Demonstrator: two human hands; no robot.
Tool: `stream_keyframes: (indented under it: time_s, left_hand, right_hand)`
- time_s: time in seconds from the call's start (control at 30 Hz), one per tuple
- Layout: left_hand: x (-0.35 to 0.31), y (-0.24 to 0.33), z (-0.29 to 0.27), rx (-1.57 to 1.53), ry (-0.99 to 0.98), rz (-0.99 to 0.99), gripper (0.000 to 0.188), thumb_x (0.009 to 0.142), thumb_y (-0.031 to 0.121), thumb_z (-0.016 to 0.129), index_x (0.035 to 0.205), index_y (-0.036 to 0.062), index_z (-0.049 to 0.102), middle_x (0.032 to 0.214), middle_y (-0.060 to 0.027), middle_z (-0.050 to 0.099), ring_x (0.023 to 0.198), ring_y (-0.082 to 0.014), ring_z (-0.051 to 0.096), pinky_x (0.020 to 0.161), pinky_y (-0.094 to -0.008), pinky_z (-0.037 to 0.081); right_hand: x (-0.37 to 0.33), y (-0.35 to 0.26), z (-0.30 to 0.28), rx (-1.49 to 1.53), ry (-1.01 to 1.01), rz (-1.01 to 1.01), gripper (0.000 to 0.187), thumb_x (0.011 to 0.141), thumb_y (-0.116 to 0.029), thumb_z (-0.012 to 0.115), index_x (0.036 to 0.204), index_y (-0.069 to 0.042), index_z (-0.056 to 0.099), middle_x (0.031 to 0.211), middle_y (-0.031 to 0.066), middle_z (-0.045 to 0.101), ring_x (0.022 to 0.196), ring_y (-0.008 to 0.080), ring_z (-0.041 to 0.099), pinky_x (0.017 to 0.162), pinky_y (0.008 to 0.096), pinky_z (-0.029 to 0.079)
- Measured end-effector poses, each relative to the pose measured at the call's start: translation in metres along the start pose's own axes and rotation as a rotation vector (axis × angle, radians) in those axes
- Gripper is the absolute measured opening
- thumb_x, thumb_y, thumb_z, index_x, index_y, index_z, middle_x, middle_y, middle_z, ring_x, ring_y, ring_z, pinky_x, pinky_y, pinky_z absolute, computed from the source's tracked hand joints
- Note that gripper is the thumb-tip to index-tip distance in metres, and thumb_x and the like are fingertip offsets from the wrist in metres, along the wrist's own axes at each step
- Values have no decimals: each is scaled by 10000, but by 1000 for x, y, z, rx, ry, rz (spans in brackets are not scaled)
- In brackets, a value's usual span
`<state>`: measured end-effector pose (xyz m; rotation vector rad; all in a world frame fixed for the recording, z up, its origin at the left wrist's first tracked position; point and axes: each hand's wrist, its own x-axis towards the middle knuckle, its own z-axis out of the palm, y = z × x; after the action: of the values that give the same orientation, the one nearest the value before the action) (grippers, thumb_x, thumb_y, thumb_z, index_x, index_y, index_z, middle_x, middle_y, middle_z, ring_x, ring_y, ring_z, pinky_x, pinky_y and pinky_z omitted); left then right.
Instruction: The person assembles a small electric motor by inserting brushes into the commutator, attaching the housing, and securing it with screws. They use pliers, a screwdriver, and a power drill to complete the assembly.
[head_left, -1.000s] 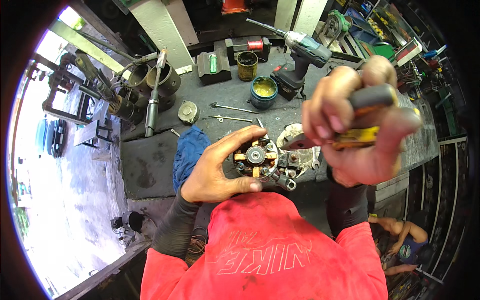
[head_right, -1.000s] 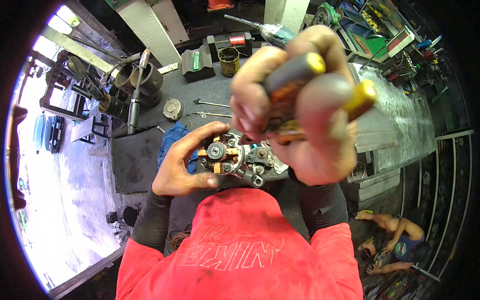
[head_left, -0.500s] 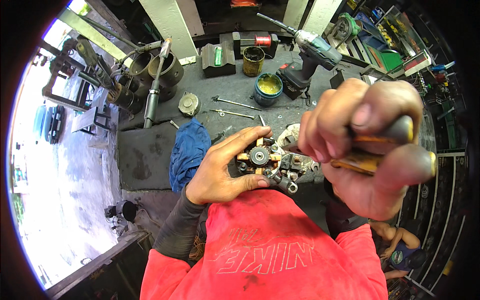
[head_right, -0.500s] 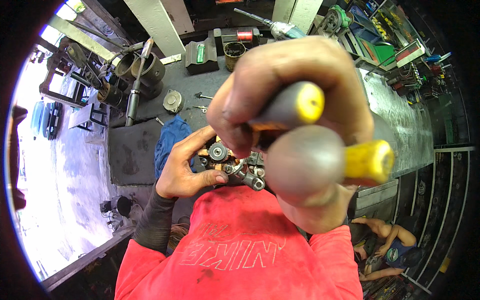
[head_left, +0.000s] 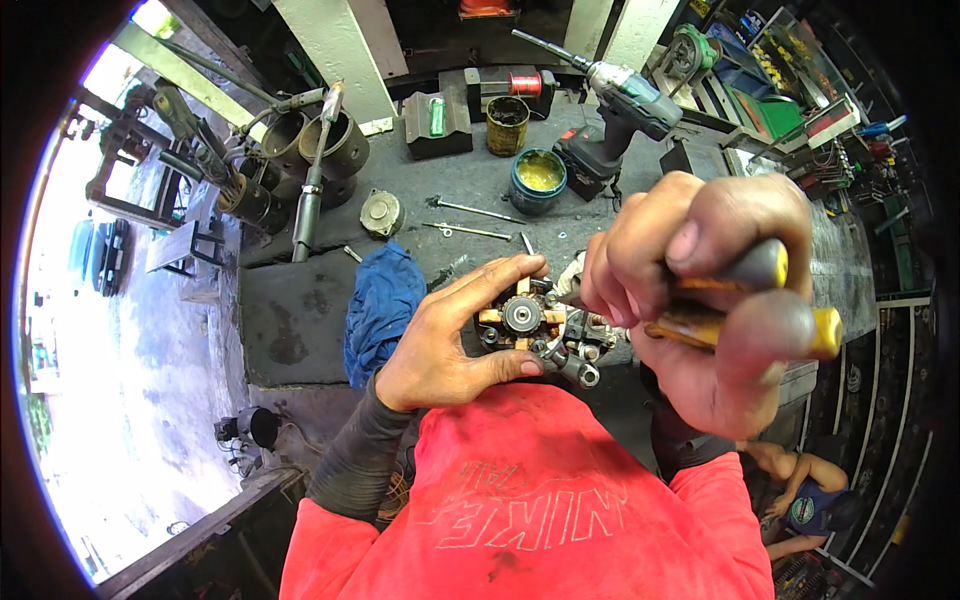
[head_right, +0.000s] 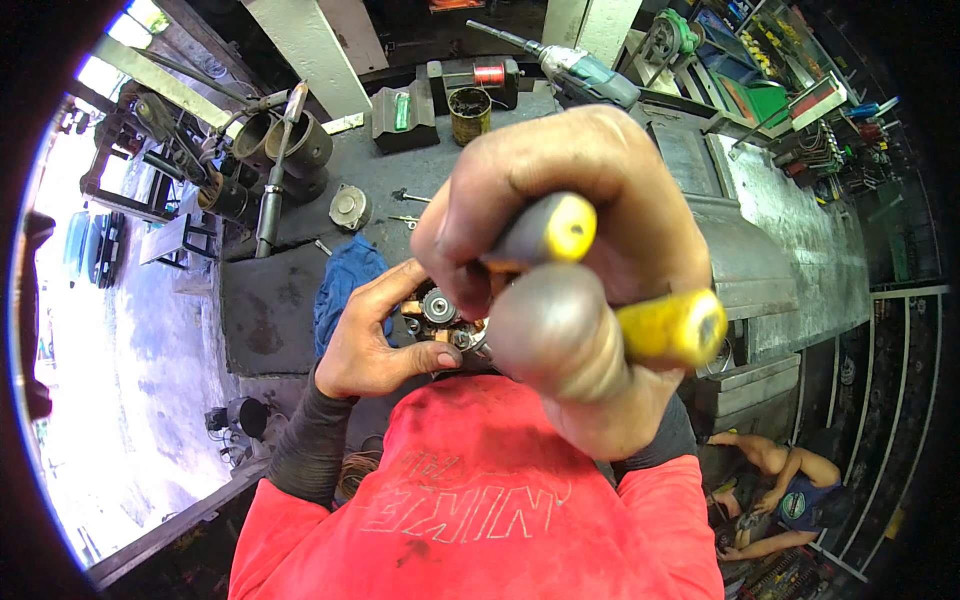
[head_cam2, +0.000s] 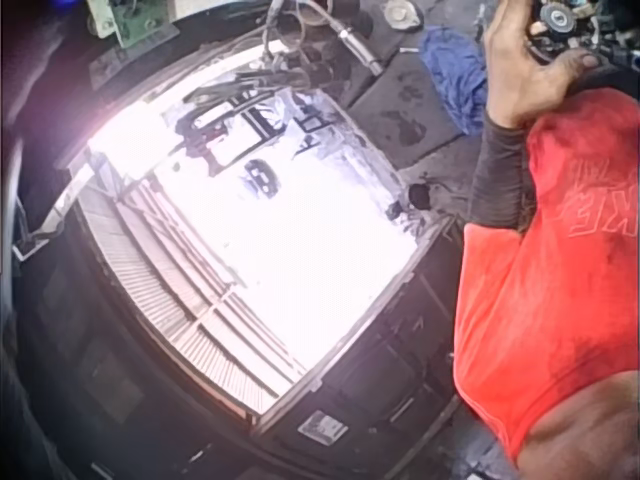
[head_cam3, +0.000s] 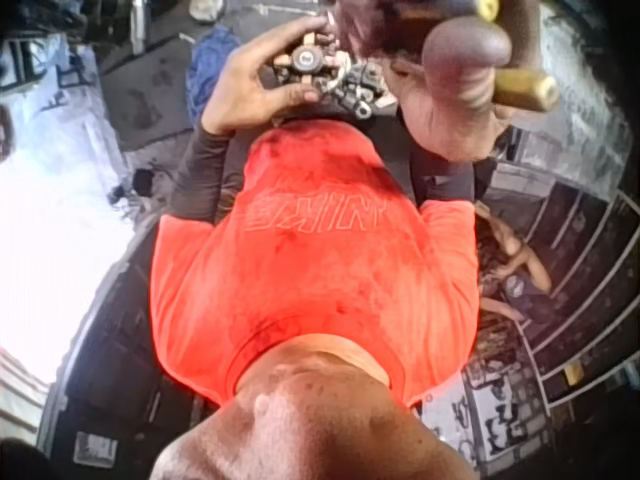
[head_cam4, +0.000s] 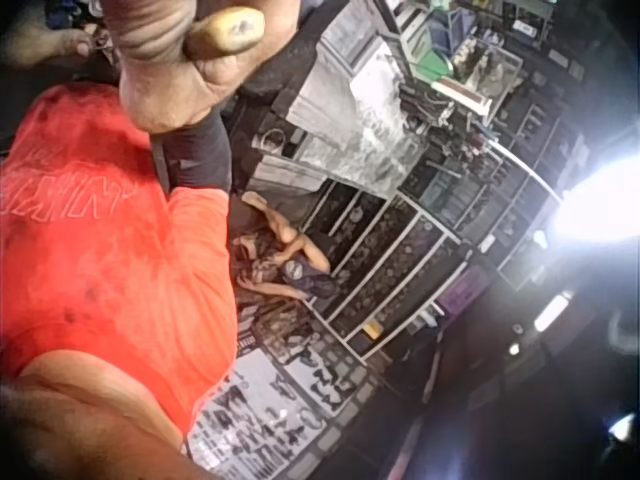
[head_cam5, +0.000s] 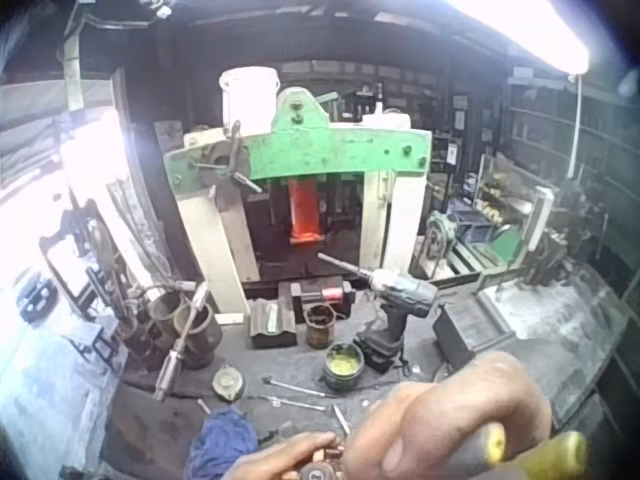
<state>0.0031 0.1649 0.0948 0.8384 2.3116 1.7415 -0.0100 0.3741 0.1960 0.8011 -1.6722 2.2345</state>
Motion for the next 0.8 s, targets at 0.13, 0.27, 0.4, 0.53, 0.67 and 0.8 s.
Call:
stream_keyframes:
  time_s: [0.13,0.27,0.4,0.53,0.67,0.8]
  left_hand:
    - [-2,-4,5,-141,27,-28,1004,769,206,967,1603,-1,449,1493,-189,634,1370,-296,623,1166,-412,463]
    - [-6,-18,20,-333,131,-9,1099,765,200,988,1634,-18,351,1598,-204,516,1429,-279,560,1189,-402,439]
    - [-9,-33,32,-439,202,13,980,715,213,1032,1485,-7,469,1535,-216,531,1432,-293,538,1208,-430,428]
    - [-12,-38,41,-555,273,13,1008,690,169,1048,1454,18,408,1503,-224,541,1405,-282,559,1187,-432,455]
    - [-12,-37,43,-560,296,6,1066,672,71,1037,1465,27,325,1488,-223,555,1361,-273,599,1149,-413,499]
    - [-11,-34,41,-575,287,6,1065,671,49,1030,1460,26,315,1469,-215,574,1342,-272,616,1135,-414,514]
  right_hand:
    - [1,1,-3,-81,-6,73,616,1033,-663,600,1120,-66,482,783,93,516,642,158,475,582,335,467]
    - [6,-8,3,-98,20,72,602,1047,-677,542,1139,-88,463,792,82,506,635,150,458,573,330,456]
    - [19,-8,14,-184,43,83,605,1056,-692,504,1161,-98,457,795,75,502,629,146,447,563,324,455]
    - [37,4,10,33,-177,-36,562,1091,-664,460,1220,-117,474,833,69,501,650,148,468,548,321,460]
    - [31,18,17,-94,-145,-24,532,1095,-633,501,1223,-117,505,825,69,516,646,167,499,541,332,477]
    - [22,24,23,-56,-82,10,514,1088,-610,551,1204,-111,522,818,65,528,647,170,513,553,322,482]
